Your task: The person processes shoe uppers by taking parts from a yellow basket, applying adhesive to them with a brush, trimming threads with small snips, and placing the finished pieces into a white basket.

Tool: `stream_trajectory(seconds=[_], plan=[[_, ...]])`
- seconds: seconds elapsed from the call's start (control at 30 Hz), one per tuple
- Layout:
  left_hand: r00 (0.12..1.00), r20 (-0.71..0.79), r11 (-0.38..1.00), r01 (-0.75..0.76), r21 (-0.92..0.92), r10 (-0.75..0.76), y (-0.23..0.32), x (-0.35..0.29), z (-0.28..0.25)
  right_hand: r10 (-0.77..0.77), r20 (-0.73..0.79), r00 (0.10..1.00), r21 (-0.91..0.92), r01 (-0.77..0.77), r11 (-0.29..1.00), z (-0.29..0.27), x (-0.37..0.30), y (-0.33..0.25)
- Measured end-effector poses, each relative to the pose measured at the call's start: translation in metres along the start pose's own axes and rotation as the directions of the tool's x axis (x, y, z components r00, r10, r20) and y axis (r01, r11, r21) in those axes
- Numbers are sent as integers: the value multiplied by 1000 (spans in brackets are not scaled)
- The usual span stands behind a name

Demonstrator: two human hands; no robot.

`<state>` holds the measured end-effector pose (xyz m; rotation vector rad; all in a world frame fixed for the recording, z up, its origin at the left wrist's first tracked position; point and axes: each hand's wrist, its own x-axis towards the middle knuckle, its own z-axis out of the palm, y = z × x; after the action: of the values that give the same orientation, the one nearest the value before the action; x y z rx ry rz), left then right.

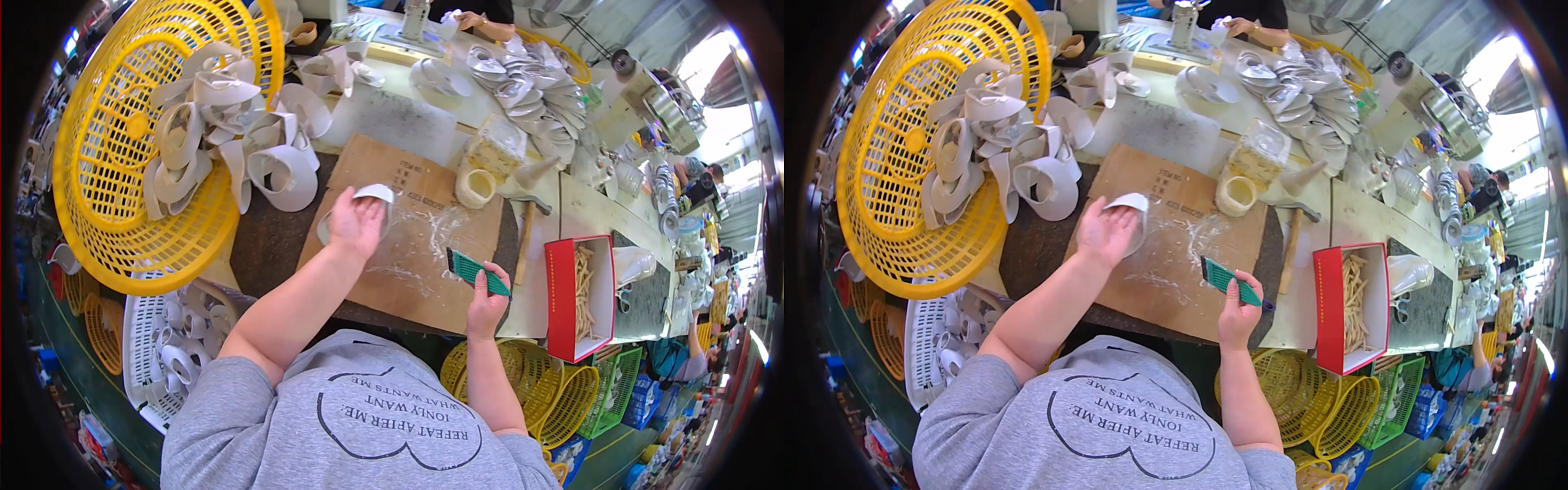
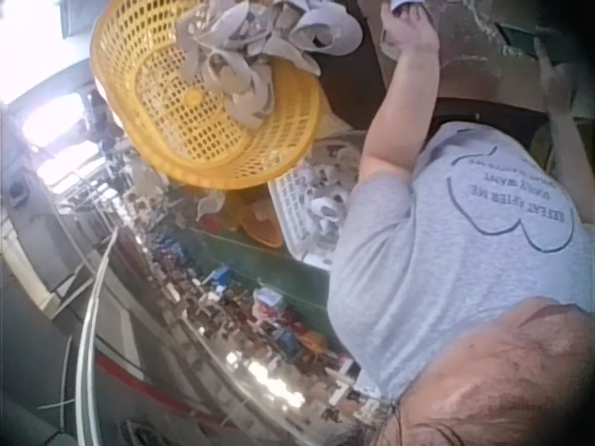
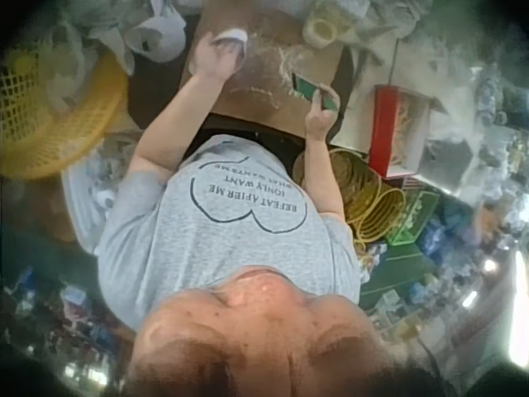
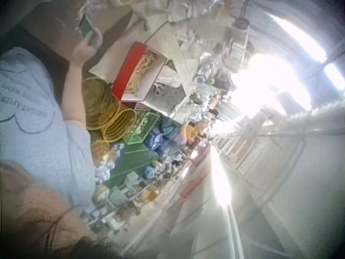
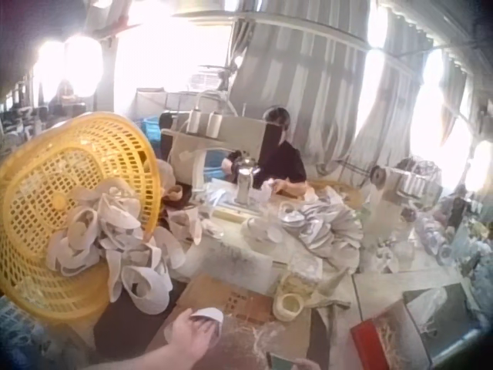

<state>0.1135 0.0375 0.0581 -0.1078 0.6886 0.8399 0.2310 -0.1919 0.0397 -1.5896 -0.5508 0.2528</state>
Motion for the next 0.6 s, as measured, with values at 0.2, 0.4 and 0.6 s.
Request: stream_trajectory(seconds=[0.2, 0.4, 0.6], plan=[[962, 205, 854, -256, 452, 179, 8, -54, 9, 51, -34, 998, 41, -49, 998, -37, 36, 6], [976, 215, 520, -168, 837, -31, 10, -45, -32, -78, -22, 997, -12, 78, 997, -16, 124, 0], [989, 143, 660, -82, 747, -39, 0, -49, -64, -145, 31, 989, -245, 148, 958, 11, 173, 29]])
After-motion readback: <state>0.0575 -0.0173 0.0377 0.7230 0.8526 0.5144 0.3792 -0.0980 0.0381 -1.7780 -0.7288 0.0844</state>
